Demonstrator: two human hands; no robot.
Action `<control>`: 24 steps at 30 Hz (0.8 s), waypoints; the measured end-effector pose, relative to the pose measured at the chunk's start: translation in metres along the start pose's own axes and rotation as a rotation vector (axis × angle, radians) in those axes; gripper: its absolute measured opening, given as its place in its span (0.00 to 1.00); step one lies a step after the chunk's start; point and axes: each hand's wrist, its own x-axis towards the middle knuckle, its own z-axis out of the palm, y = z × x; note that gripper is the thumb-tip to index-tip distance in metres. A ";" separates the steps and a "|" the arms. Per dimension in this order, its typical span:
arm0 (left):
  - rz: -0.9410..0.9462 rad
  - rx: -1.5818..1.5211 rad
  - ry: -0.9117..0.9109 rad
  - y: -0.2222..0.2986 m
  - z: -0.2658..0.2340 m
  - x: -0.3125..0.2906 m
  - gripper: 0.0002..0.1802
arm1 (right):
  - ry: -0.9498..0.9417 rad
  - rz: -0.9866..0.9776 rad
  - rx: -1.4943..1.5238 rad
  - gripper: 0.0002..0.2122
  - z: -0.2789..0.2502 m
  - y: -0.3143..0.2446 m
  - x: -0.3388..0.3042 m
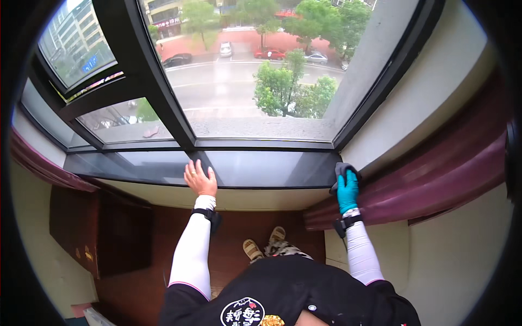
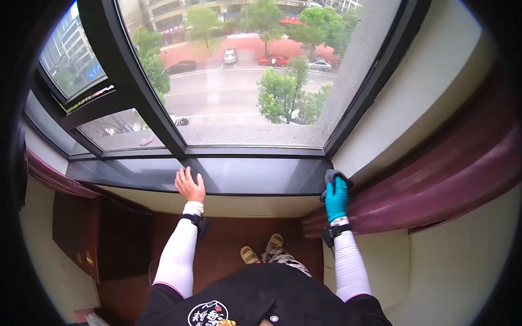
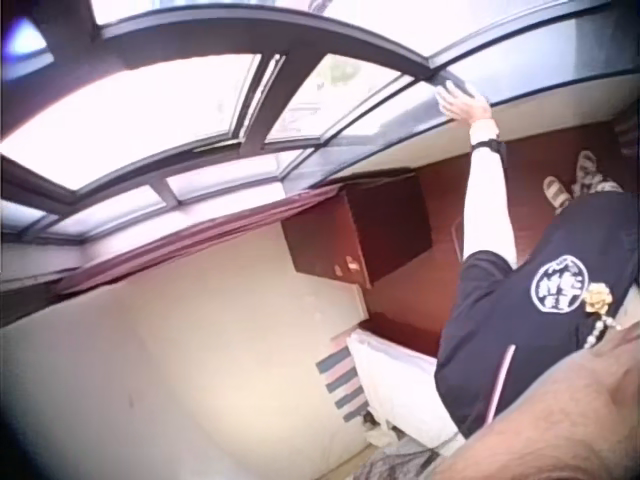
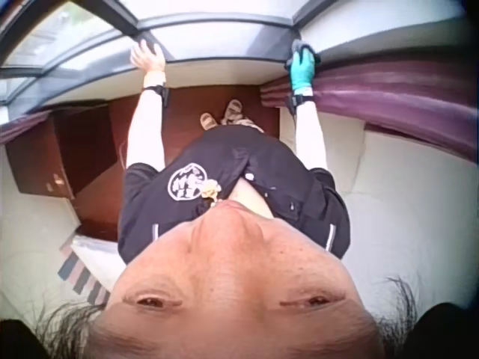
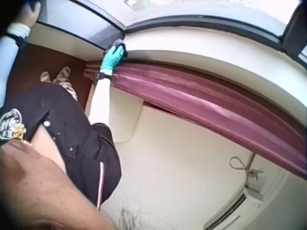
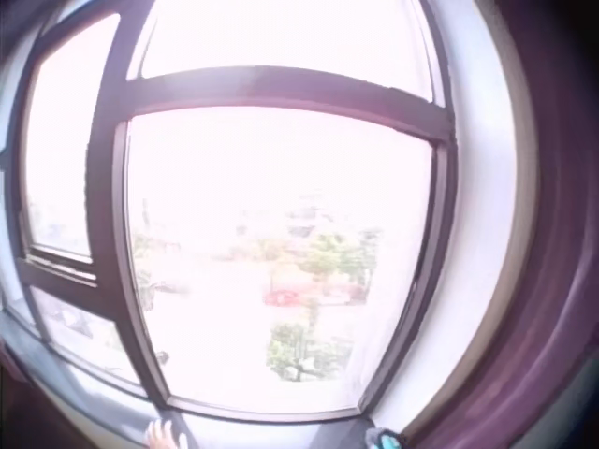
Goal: Wiping down the tops of various pieces of furniture including a storage box, a window sill, and a table using a cleaning cloth.
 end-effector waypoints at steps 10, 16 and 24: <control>-0.256 0.269 -0.315 0.026 0.005 0.053 0.44 | -0.169 -0.387 -0.127 0.13 0.078 -0.060 0.013; -0.258 0.258 -0.353 0.029 0.003 0.057 0.47 | -0.552 -0.737 0.155 0.17 0.101 -0.138 0.002; -0.280 0.283 -0.390 0.027 0.003 0.055 0.49 | -0.301 -0.398 0.066 0.15 0.034 -0.054 0.053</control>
